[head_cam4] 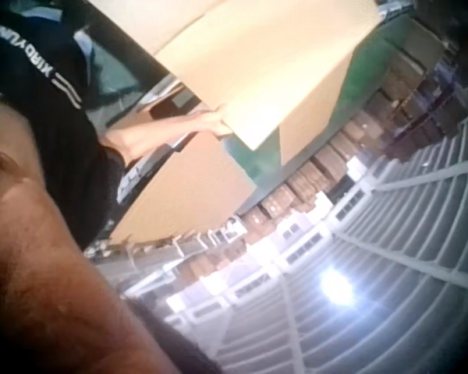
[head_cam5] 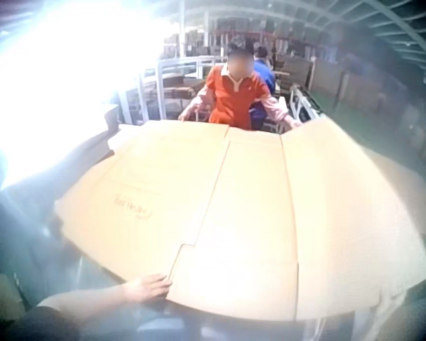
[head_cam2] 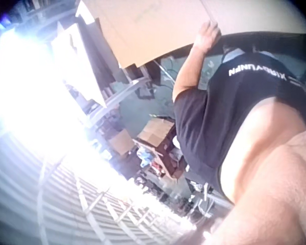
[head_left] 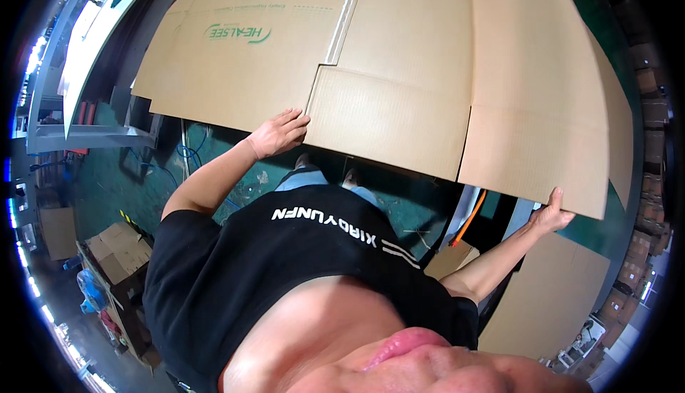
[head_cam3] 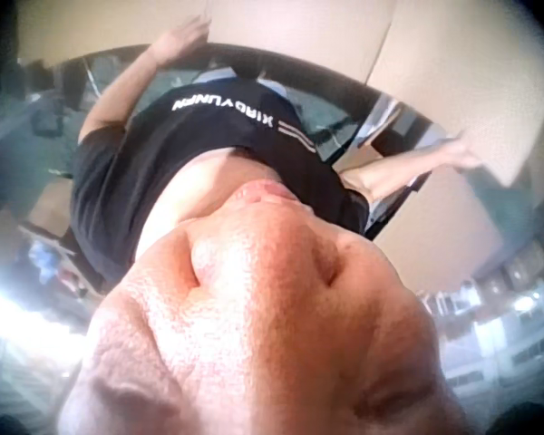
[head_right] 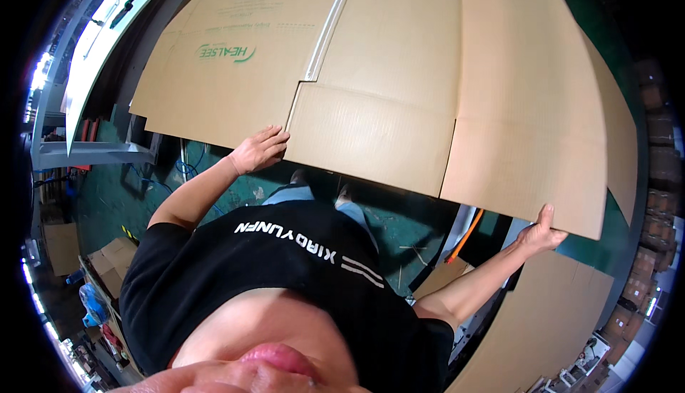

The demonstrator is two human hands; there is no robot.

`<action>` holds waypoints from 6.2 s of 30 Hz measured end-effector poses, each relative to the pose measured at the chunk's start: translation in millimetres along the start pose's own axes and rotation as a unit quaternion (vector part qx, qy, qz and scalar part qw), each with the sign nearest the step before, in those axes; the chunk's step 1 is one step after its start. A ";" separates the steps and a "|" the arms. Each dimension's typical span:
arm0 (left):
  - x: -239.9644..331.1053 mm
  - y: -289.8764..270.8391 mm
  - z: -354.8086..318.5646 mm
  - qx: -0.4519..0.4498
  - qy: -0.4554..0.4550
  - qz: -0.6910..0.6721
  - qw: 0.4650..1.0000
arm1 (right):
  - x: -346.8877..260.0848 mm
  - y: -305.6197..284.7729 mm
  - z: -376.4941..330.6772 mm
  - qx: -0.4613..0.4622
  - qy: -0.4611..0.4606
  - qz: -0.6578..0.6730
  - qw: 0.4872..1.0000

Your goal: The person walks through a warehouse and begins folding large flat cardboard sheets on a metal table. They repeatedly fold the cardboard along pre-scored lines, tucking flaps into slots to form boxes, and stacking the finished items.

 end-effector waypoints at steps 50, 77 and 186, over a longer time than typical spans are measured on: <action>-71.4 0.5 5.4 -0.102 0.268 -0.287 0.914 | 172.9 316.3 -87.5 -0.301 0.506 -0.137 0.797; -78.7 12.0 14.9 -0.020 0.094 -0.323 0.942 | 131.0 338.7 -112.5 -0.164 0.212 -0.635 0.724; 267.7 149.6 578.2 0.045 -0.300 -0.751 0.586 | 389.9 -186.0 215.7 0.074 0.378 0.364 0.848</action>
Point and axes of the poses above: each hand's wrist, its own z-axis towards the middle knuckle, its own y-axis out of the palm, x = y × z, the point moved 7 cm from there along z, towards the middle knuckle, and after that the axes turned 12 degrees about -z, right-handed, at the moved point
